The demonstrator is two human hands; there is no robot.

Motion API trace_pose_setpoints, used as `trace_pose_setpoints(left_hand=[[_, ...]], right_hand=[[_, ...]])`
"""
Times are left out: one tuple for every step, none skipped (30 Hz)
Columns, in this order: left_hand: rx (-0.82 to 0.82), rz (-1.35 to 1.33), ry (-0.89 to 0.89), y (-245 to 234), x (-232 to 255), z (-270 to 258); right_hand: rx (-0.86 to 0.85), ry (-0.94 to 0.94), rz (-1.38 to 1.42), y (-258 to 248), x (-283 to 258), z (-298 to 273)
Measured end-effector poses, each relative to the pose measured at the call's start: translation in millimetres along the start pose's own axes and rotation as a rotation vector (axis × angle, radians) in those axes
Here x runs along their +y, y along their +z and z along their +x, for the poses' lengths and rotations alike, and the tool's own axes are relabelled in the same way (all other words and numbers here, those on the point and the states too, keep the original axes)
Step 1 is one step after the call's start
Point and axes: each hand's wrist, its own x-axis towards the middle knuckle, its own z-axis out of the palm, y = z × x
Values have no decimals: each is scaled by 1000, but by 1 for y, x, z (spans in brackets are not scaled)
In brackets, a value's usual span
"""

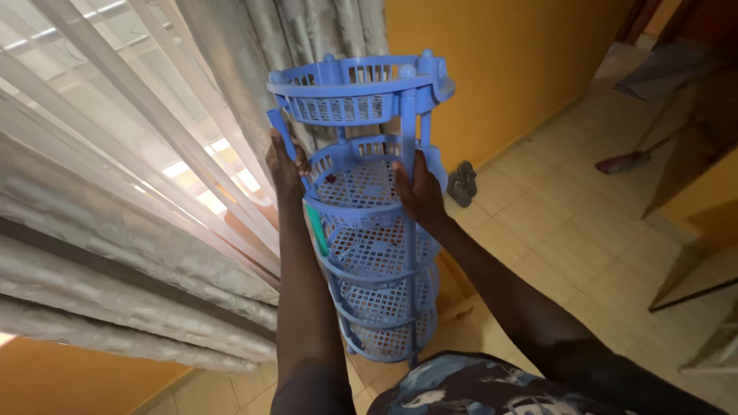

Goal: The person assembles a blue plastic three-tier rack by inserting vertical support rods into the tiers and stacking them together. They repeatedly remove and reinsert the rods and tiers, moving parts between a small wooden table and a white desk while aligning the components.

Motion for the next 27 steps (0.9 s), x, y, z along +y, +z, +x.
trace_pose_setpoints(left_hand=[[-14,39,40,0,0,0],[-28,77,80,1,1,0],[-44,115,114,2,0,-1],[-34,169,151,5,0,-2],[-23,226,192,9,4,-1],[-12,282,232,13,8,-3],[213,509,491,18,10,-12],[430,735,755,27,9,-28],[636,960,1032,39,6,-45],[657,830,803,55,-2,-69],[648,700,573,73,-12,-95],[465,777,673,96,-24,-117],[274,762,618,120,-33,-129],[86,742,558,136,-35,-136],[59,776,534,143,-31,-137],[31,810,508,148,-27,-138],[4,841,488,152,-23,-137],[18,861,480,150,-18,-136],[31,880,469,145,-13,-135],[43,898,458,142,-10,-135],[41,801,408,137,-9,-135],[37,705,358,133,-7,-135],[36,609,314,129,-5,-133],[35,622,341,127,-4,-129],[37,634,357,125,-4,-129],[38,646,373,123,-3,-128],[30,639,357,123,-3,-129]], right_hand=[[33,28,-45,2,-4,-1],[66,57,-91,2,-8,-1],[61,60,-43,2,-12,-2],[56,64,6,2,-17,-3],[52,65,57,3,-22,-3],[75,55,44,5,-26,-3],[96,46,27,5,-28,-5],[117,36,11,5,-29,-7],[138,41,-4,7,-28,-6],[159,46,-20,9,-26,-6],[182,56,-33,13,-23,-6],[207,26,-43,20,-19,-5],[228,2,-56,27,-16,-6],[249,-23,-68,33,-12,-9],[206,-32,-98,35,-9,-10],[177,-47,-117,36,-7,-11],[144,-69,-130,35,-8,-11],[86,-97,-120,31,-10,-11],[44,-128,-103,24,-15,-12],[-52,-159,-103,10,-20,-11],[-170,-185,-118,-10,-27,-7],[-279,-207,-146,-31,-37,0],[-288,-197,-193,-49,-51,10],[-142,-211,-213,-63,-67,19],[13,-183,-217,-74,-85,25],[187,-308,-194,-81,-101,34],[268,-518,-187,-78,-117,52]])
